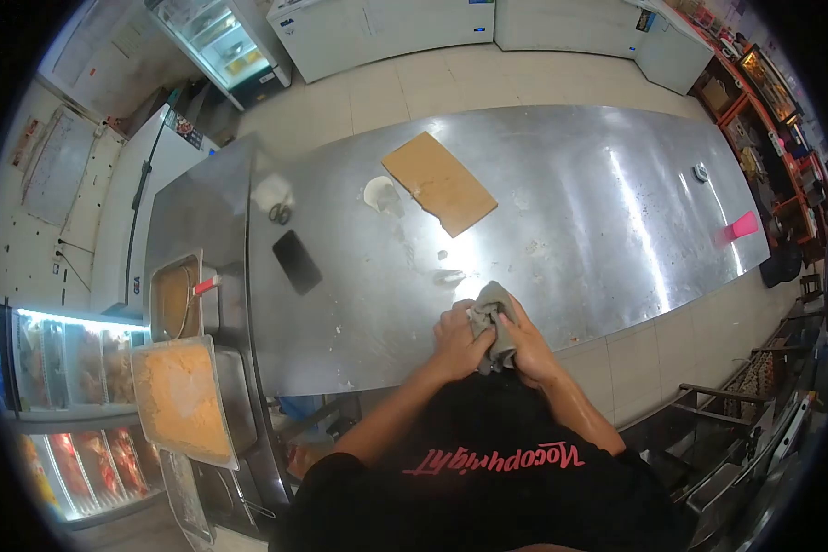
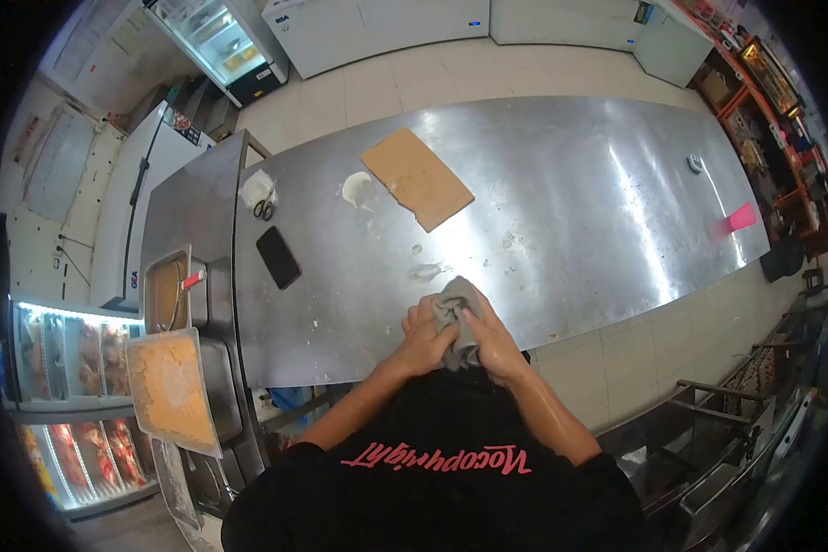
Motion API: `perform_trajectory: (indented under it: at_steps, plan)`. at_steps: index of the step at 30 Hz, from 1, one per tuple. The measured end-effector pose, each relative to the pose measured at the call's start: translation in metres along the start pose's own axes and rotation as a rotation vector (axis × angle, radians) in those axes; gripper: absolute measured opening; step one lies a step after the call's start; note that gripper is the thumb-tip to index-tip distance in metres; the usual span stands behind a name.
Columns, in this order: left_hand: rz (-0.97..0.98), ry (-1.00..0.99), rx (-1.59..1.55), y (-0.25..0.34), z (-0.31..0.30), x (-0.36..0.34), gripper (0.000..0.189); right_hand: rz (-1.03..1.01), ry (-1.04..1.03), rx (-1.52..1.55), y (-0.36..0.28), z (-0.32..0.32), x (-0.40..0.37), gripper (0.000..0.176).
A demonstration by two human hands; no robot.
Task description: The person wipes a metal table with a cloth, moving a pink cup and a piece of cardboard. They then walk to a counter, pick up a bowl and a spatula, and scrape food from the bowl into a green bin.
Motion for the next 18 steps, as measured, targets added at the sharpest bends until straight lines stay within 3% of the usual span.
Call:
perform_trajectory:
  at_steps: [1, 3, 5, 7, 9, 11, 12, 13, 15, 16, 18]
  plan:
    - [0.003, -0.101, 0.062, 0.001, 0.001, 0.005, 0.062, 0.094, 0.04, 0.224, 0.003, -0.003, -0.004, 0.05]
    - [0.015, -0.207, 0.126, 0.006, 0.003, 0.016, 0.066, 0.132, 0.083, 0.254, 0.004, -0.02, -0.006, 0.043]
    - [0.182, -0.245, 0.174, 0.023, 0.004, 0.028, 0.066, 0.169, 0.128, 0.289, 0.003, -0.046, -0.015, 0.036]
    - [0.124, -0.072, 0.157, 0.011, 0.002, 0.063, 0.065, 0.142, 0.121, 0.515, -0.002, -0.071, -0.027, 0.023]
    - [0.047, 0.213, 0.31, -0.005, -0.014, 0.115, 0.063, 0.114, 0.199, 0.452, -0.006, -0.093, -0.038, 0.023]
    - [0.016, 0.288, 0.514, 0.018, -0.041, 0.154, 0.061, 0.097, 0.34, 0.31, -0.008, -0.115, -0.051, 0.023]
    - [-0.066, 0.266, 0.515, 0.003, -0.044, 0.185, 0.083, 0.087, 0.348, 0.309, -0.009, -0.122, -0.057, 0.023]
    - [-0.055, 0.265, 0.511, 0.005, -0.045, 0.209, 0.083, 0.102, 0.332, 0.303, -0.009, -0.127, -0.063, 0.025]
    - [-0.345, 0.293, 0.554, 0.004, -0.051, 0.244, 0.11, 0.104, 0.322, 0.289, -0.008, -0.138, -0.072, 0.026]
    - [-0.332, 0.295, 0.548, 0.024, -0.054, 0.248, 0.11, 0.13, 0.347, 0.246, -0.001, -0.144, -0.075, 0.027]
    - [-0.687, 0.16, 0.445, 0.041, -0.054, 0.247, 0.117, 0.173, 0.379, 0.211, 0.009, -0.158, -0.079, 0.03]
Point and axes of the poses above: each hand's wrist, its own x-axis towards the middle knuckle, its own z-axis out of the palm, y = z × x, the point moved 5 cm from there along x, towards the middle knuckle, and after that the axes turned 4 degrees about -y, right-handed, at the moved point
